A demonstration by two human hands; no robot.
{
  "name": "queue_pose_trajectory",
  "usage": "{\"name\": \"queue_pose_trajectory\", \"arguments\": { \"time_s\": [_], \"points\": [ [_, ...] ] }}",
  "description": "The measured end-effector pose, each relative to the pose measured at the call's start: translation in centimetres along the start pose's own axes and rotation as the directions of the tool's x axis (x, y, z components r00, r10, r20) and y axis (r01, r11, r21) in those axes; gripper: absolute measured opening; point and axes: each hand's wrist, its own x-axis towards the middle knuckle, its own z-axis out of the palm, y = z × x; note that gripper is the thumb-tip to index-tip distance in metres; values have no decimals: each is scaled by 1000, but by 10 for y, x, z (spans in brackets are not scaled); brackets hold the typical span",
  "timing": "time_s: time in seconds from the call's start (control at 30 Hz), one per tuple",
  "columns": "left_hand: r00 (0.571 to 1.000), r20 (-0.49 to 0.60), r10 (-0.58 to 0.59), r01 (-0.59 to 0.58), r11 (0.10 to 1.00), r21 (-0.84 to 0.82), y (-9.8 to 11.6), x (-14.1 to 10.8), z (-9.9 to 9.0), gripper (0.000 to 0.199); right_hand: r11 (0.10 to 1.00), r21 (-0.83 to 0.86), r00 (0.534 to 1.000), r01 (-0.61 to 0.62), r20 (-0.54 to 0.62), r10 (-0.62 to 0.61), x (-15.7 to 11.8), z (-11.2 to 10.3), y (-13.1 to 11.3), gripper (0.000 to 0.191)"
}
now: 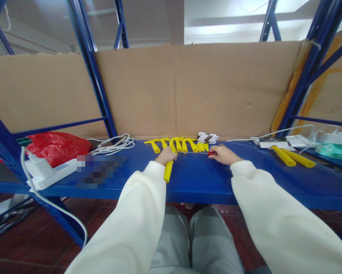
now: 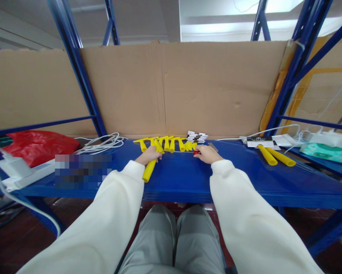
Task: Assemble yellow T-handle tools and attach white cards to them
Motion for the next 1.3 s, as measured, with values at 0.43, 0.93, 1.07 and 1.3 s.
{"name": "queue_pose_trajectory", "arguments": {
  "time_s": [0.43, 0.93, 1.07, 1.3],
  "points": [
    [999, -48, 12, -11, 999, 38, -6, 6, 0, 13, 999, 32, 999, 17, 31, -18, 4, 6, 10, 9],
    [998, -62, 14, -14, 1000, 16, 0, 0, -2, 17, 999, 14, 997, -40, 66, 39, 5, 9, 24, 8],
    [998, -57, 5, -5, 1000, 7, -1, 1, -2, 14, 987, -39, 985, -156, 74, 158, 4, 10, 33, 11],
    [995, -94, -21, 19, 1000, -25, 0, -1, -4, 11, 964, -111, 964, -243, 87, 253, 0, 12, 48, 30]
  ]
}}
